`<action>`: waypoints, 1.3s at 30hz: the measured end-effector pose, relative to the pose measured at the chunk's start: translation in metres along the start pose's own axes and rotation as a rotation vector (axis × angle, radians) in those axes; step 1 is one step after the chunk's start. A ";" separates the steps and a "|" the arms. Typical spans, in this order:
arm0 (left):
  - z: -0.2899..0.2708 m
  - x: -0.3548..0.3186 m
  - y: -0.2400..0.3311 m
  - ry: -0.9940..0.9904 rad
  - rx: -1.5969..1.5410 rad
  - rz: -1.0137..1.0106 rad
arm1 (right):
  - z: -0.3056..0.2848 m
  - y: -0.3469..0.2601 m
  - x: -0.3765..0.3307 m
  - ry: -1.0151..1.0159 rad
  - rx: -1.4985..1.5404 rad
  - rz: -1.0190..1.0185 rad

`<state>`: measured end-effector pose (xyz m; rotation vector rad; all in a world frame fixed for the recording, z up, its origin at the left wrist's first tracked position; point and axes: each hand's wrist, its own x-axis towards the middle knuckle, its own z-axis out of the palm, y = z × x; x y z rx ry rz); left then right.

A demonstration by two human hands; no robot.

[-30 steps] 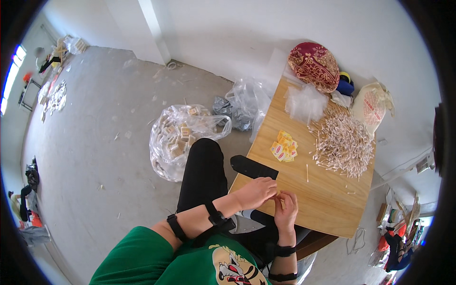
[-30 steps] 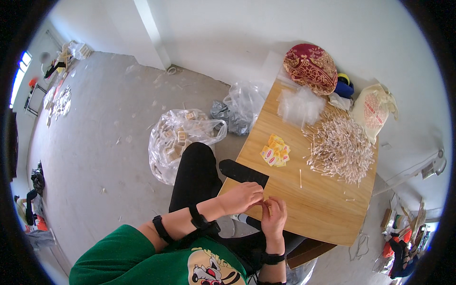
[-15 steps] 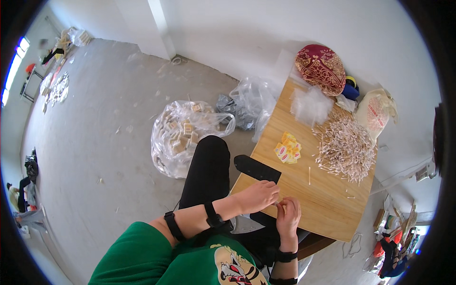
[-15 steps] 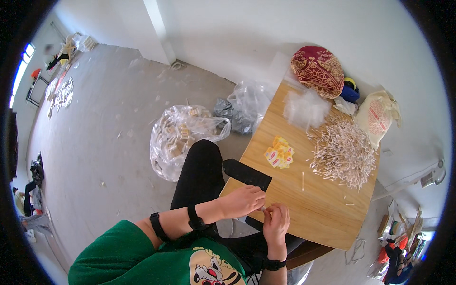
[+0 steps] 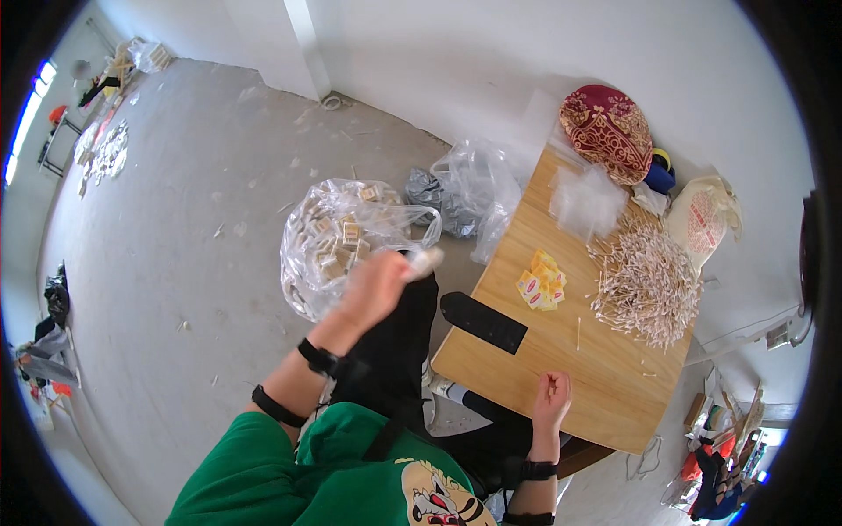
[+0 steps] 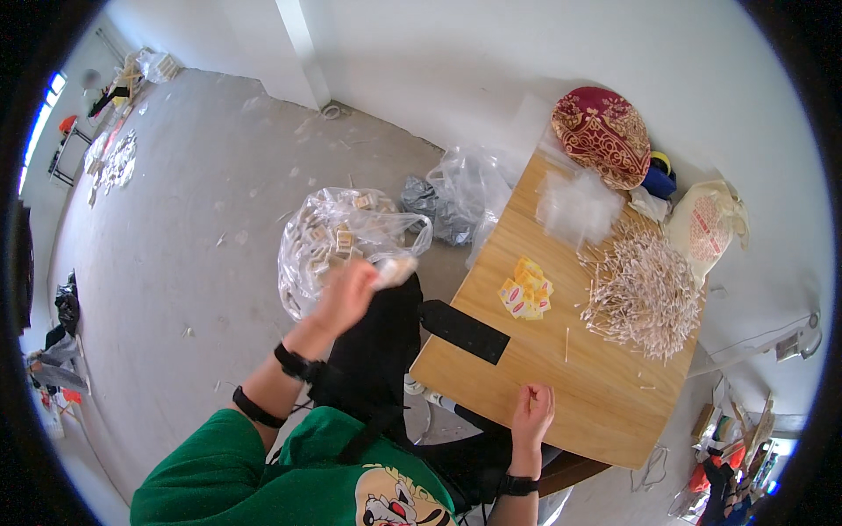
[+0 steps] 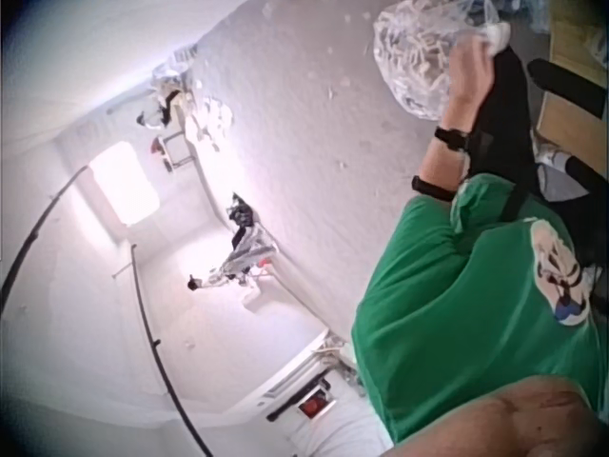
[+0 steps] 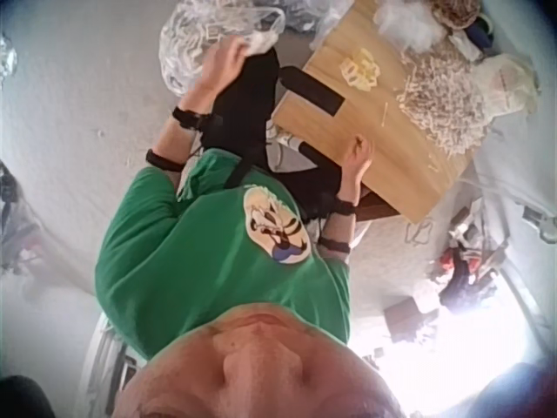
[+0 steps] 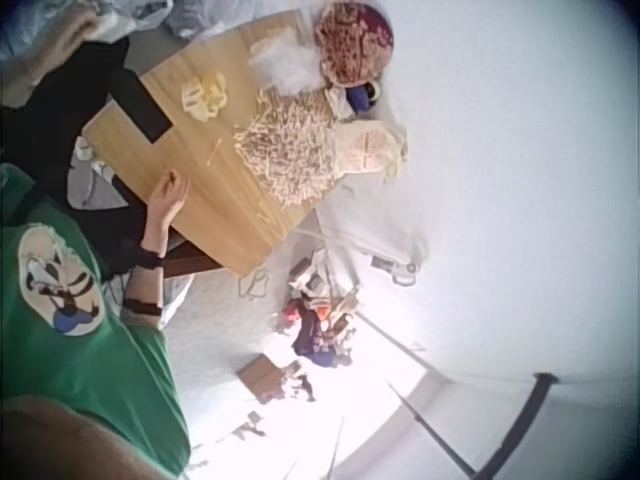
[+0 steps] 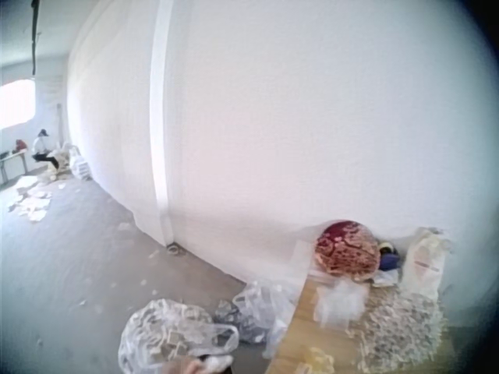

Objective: Sorting and bundling cotton swabs on a wooden table.

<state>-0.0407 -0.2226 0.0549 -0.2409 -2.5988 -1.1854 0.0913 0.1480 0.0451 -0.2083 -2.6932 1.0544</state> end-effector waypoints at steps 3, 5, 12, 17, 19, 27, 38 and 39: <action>0.002 -0.003 -0.112 0.254 0.093 -0.320 | 0.018 0.018 -0.004 0.049 -0.045 0.095; 0.008 -0.019 -0.174 0.269 0.151 -0.506 | 0.027 0.018 -0.002 0.099 -0.097 0.059; 0.050 -0.063 -0.279 0.141 0.216 -0.703 | 0.040 0.014 0.009 0.160 -0.347 -0.006; 0.041 -0.127 -0.416 0.237 0.304 -1.084 | 0.061 0.006 0.018 0.130 -0.292 -0.040; 0.060 -0.124 -0.411 0.145 0.253 -1.042 | 0.053 0.011 0.015 0.171 -0.335 -0.043; 0.027 -0.048 -0.294 -0.042 -0.018 -0.924 | 0.052 0.012 0.037 0.073 -0.480 -0.169; 0.149 0.137 0.012 -0.120 -0.037 0.385 | 0.049 0.013 0.045 0.168 -0.357 -0.151; 0.169 0.144 0.035 -0.205 0.012 0.445 | 0.050 0.014 0.045 0.173 -0.356 -0.146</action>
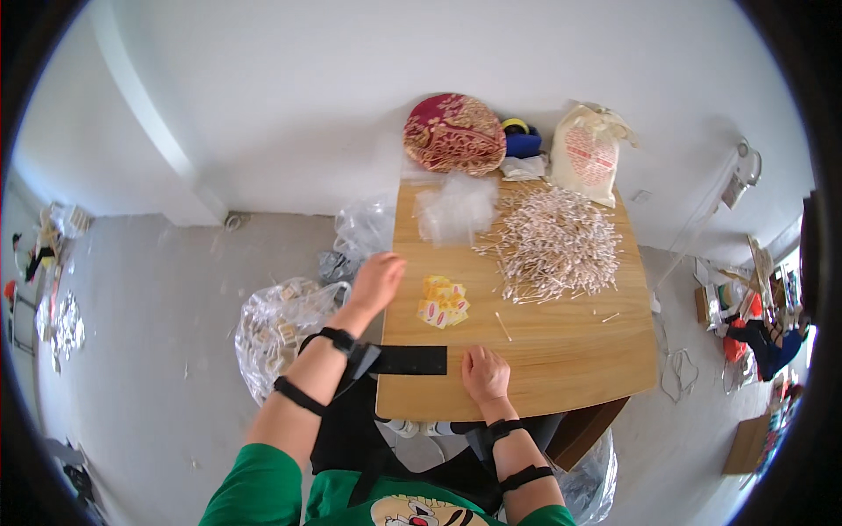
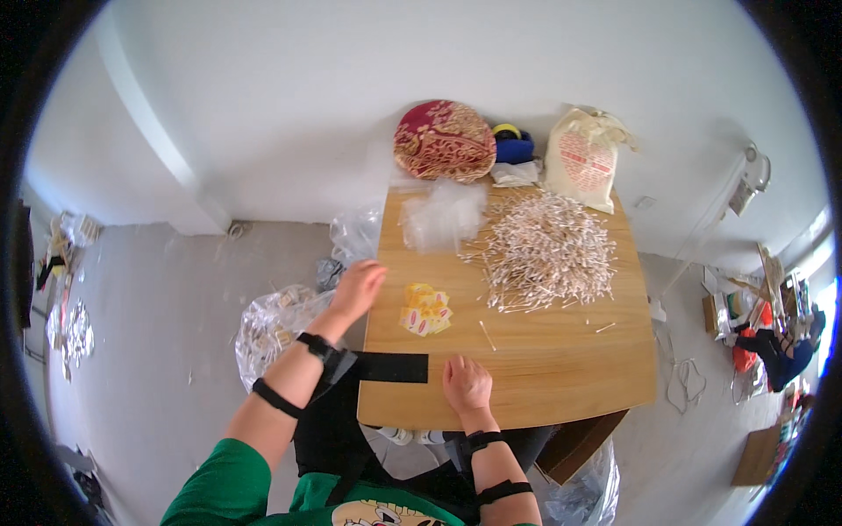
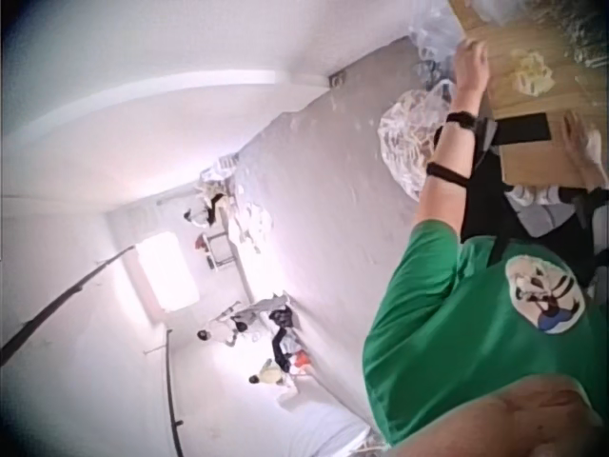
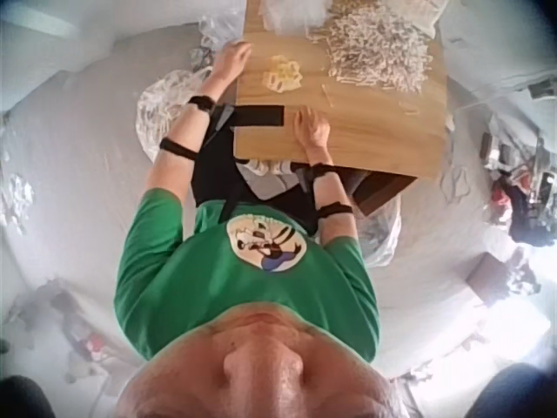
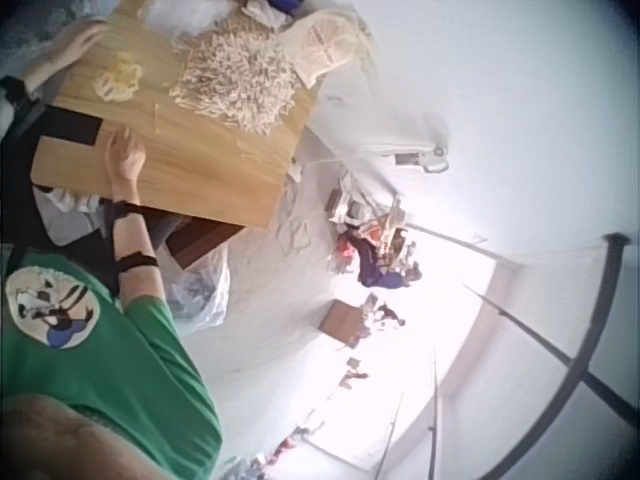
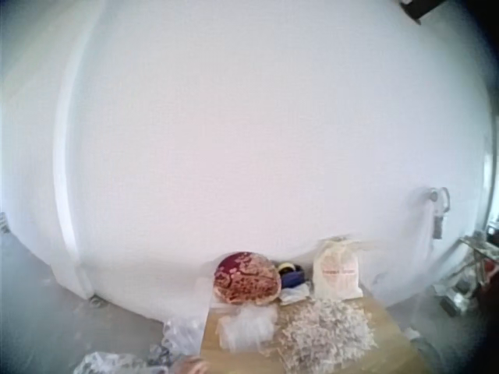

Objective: Sorting and bundling cotton swabs on a wooden table.

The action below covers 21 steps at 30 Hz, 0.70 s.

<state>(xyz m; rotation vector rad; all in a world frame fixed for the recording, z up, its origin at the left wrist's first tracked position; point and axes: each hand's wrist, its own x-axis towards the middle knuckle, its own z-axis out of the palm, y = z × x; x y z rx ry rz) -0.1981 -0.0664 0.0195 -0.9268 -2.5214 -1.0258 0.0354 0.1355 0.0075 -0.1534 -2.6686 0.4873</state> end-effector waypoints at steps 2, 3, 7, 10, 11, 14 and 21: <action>0.037 0.028 0.026 -0.092 0.024 0.080 | -0.003 0.000 -0.001 0.021 -0.015 0.017; 0.053 0.037 0.030 -0.128 0.134 0.121 | -0.005 -0.004 0.001 0.004 0.007 0.019; 0.082 0.061 0.050 -0.393 0.304 -0.027 | -0.004 -0.004 -0.001 -0.013 0.019 0.047; 0.096 0.058 0.034 -0.444 0.377 -0.124 | -0.004 -0.007 0.004 0.001 0.048 0.041; 0.097 0.057 0.033 -0.453 0.378 -0.147 | -0.004 -0.007 0.004 0.006 0.052 0.042; 0.100 0.060 0.026 -0.515 0.346 -0.160 | -0.008 -0.007 0.005 0.001 0.053 0.051; 0.065 0.034 0.035 -0.254 0.131 -0.106 | -0.008 -0.006 0.002 0.014 0.052 0.062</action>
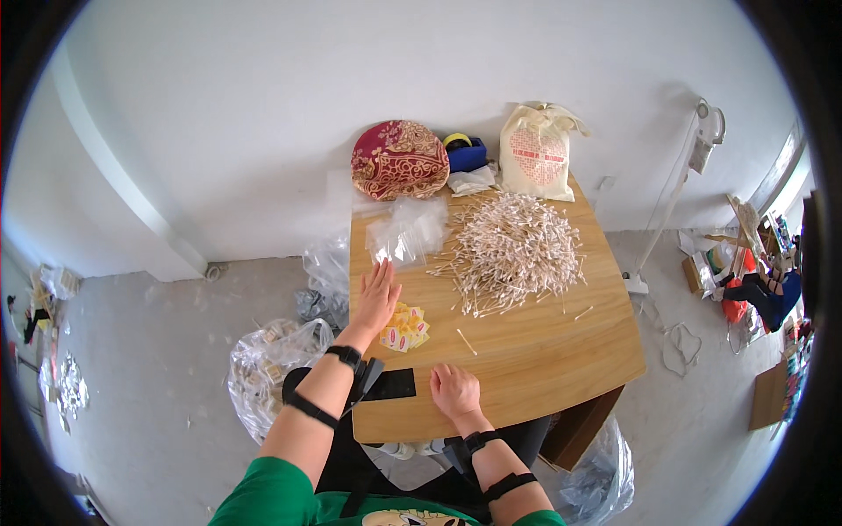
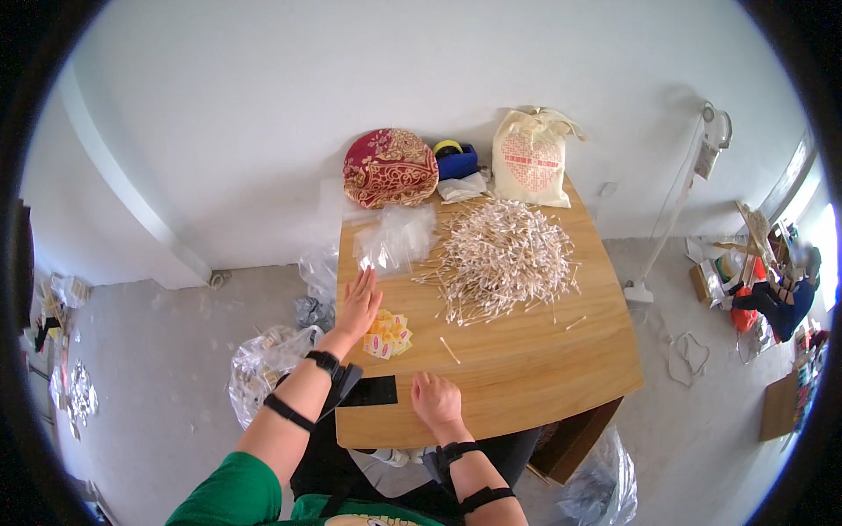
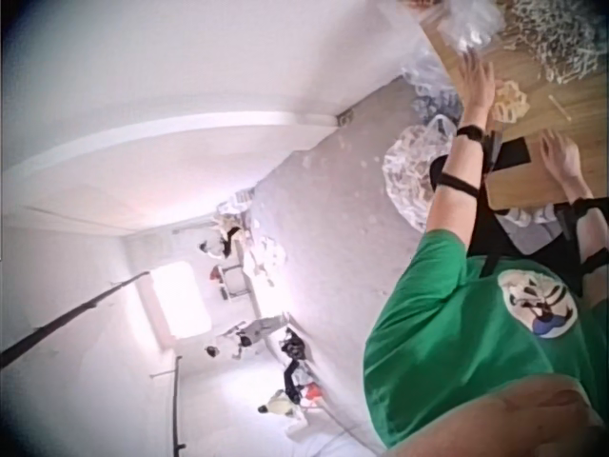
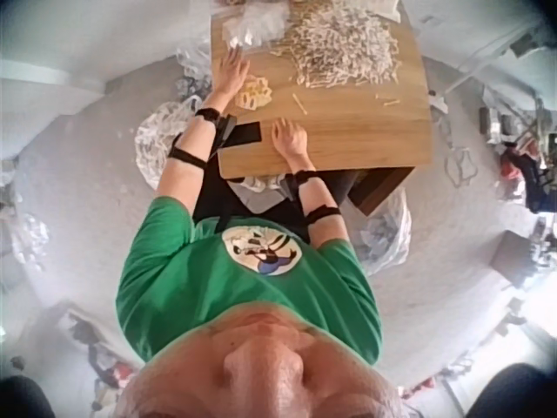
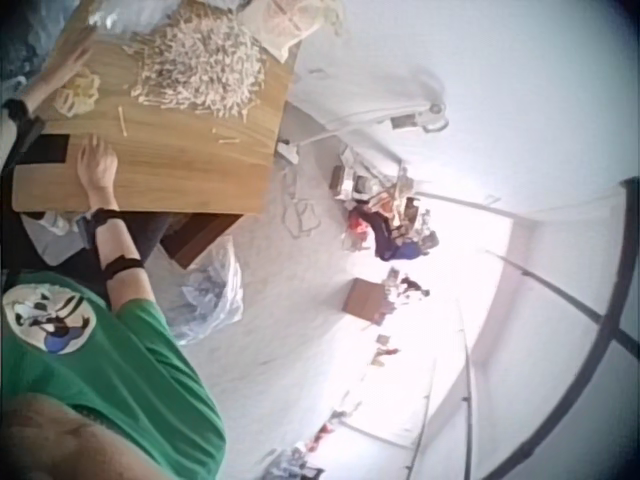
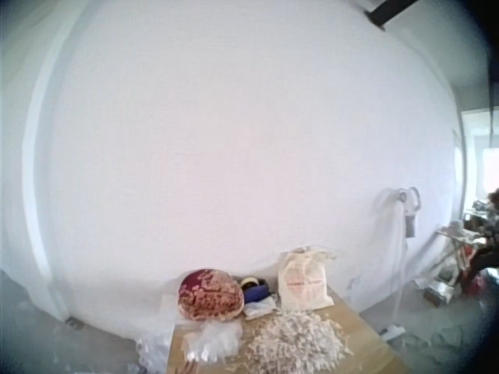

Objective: Sorting and bundling cotton swabs on a wooden table.

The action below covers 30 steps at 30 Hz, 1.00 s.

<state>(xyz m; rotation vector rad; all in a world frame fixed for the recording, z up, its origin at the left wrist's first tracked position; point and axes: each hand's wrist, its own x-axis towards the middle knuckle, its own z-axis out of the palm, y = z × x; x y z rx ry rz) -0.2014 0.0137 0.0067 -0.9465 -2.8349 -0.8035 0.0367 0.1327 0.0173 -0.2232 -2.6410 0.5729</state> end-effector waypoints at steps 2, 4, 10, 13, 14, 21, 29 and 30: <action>-0.016 -0.028 0.016 0.097 -0.084 0.130 | -0.003 0.002 -0.001 0.006 0.037 0.025; -0.029 -0.067 0.031 0.092 -0.119 0.166 | -0.005 0.005 -0.001 0.006 0.075 0.046; -0.051 -0.188 0.074 -0.105 -0.170 0.218 | 0.004 -0.007 -0.006 0.006 1.055 0.501; -0.045 -0.224 0.084 -0.186 -0.138 0.204 | -0.005 -0.026 -0.018 0.060 1.277 0.502; -0.044 -0.231 0.085 -0.191 -0.152 0.205 | -0.006 -0.026 -0.025 -0.032 1.159 0.475; -0.085 -0.210 0.093 -0.061 -0.362 0.219 | -0.050 -0.042 -0.033 -0.336 0.864 0.463; -0.106 -0.214 0.104 -0.452 -0.808 0.135 | -0.092 -0.050 -0.040 -0.931 0.976 0.484; -0.107 -0.216 0.103 -0.608 -0.997 0.028 | -0.095 -0.046 -0.042 -1.042 1.012 0.465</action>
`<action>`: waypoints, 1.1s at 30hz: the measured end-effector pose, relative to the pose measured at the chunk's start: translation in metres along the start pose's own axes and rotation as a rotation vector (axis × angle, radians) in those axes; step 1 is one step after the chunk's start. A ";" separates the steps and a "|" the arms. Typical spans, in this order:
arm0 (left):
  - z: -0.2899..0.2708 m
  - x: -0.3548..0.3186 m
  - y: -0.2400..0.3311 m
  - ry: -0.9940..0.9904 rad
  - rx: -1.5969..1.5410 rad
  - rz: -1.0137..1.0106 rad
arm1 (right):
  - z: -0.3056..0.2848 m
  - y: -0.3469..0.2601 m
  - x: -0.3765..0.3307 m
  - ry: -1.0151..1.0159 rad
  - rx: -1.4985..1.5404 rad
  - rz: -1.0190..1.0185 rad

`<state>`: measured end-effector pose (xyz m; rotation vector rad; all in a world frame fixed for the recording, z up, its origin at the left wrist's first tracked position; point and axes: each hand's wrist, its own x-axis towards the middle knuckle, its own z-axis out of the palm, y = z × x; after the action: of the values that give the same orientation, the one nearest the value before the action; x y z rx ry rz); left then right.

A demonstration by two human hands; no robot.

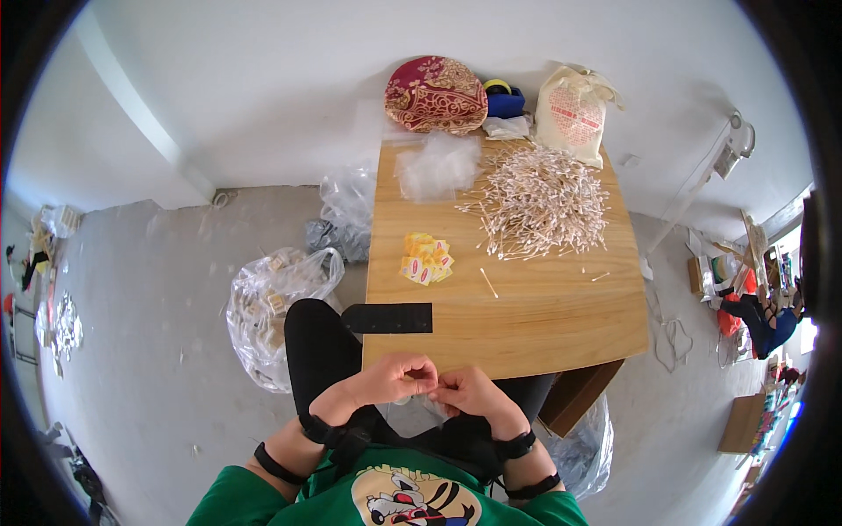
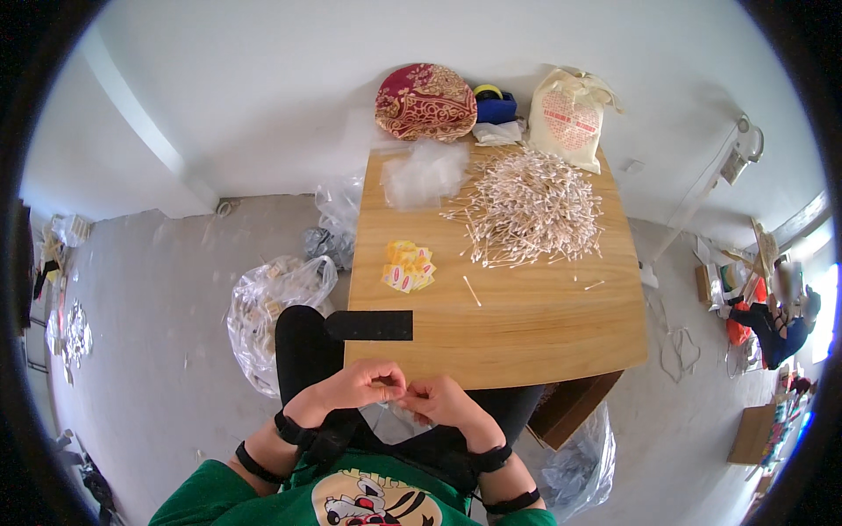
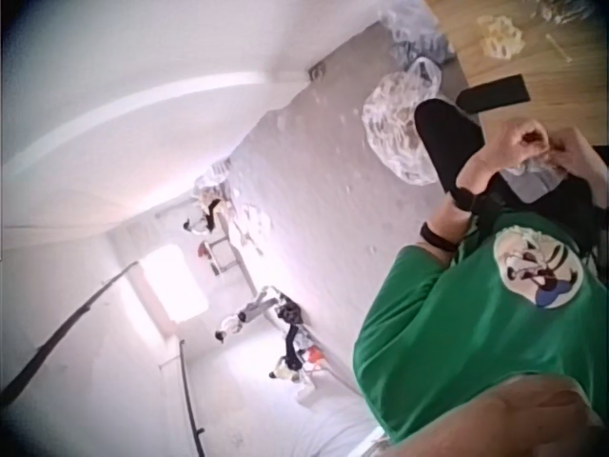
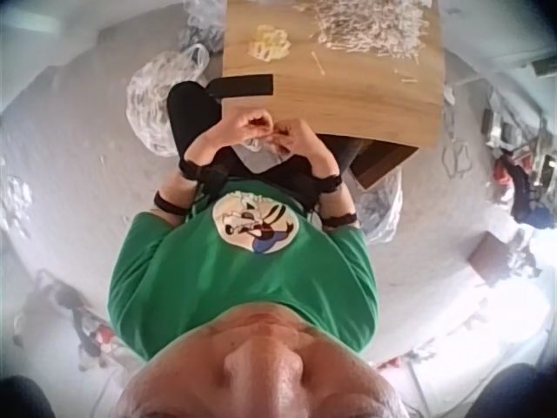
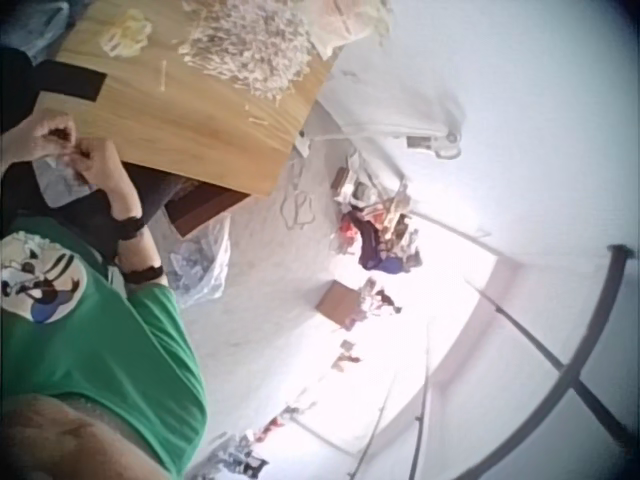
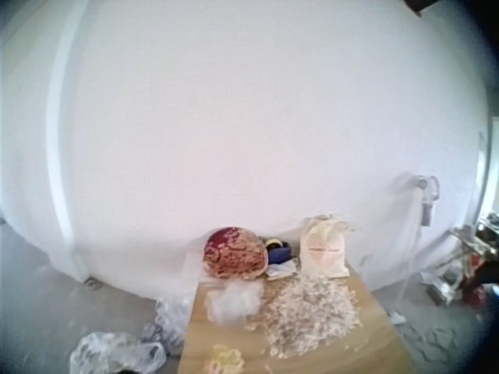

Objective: Sorting and bundling cotton swabs on a wooden table.

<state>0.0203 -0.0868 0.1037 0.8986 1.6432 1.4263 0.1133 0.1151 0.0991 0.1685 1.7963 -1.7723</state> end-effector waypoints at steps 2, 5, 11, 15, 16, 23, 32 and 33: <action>0.000 -0.003 -0.001 -0.085 -0.223 -0.103 | -0.003 0.002 -0.006 -0.102 0.088 0.018; 0.005 -0.006 -0.005 -0.246 -0.362 -0.130 | -0.003 0.007 -0.011 -0.261 0.248 0.005; 0.011 -0.007 -0.010 -0.288 -0.591 -0.302 | -0.006 0.024 -0.012 -0.227 0.557 -0.051; 0.016 -0.010 -0.017 -0.298 -0.637 -0.337 | -0.003 0.019 -0.016 -0.174 0.545 -0.059; 0.017 -0.011 -0.020 -0.306 -0.688 -0.298 | -0.002 0.019 -0.016 -0.200 0.590 -0.065; 0.017 -0.008 -0.027 -0.390 -0.862 -0.246 | 0.002 0.016 -0.024 -0.344 0.868 -0.281; 0.039 -0.003 -0.049 -0.355 -0.971 -0.163 | 0.003 0.001 -0.027 -0.152 0.641 -0.501; 0.040 -0.003 -0.054 -0.353 -0.974 -0.163 | -0.001 0.003 -0.029 -0.246 0.676 -0.425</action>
<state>0.0561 -0.0781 0.0473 0.3888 0.5927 1.5792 0.1381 0.1250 0.1106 -0.1741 1.0541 -2.5270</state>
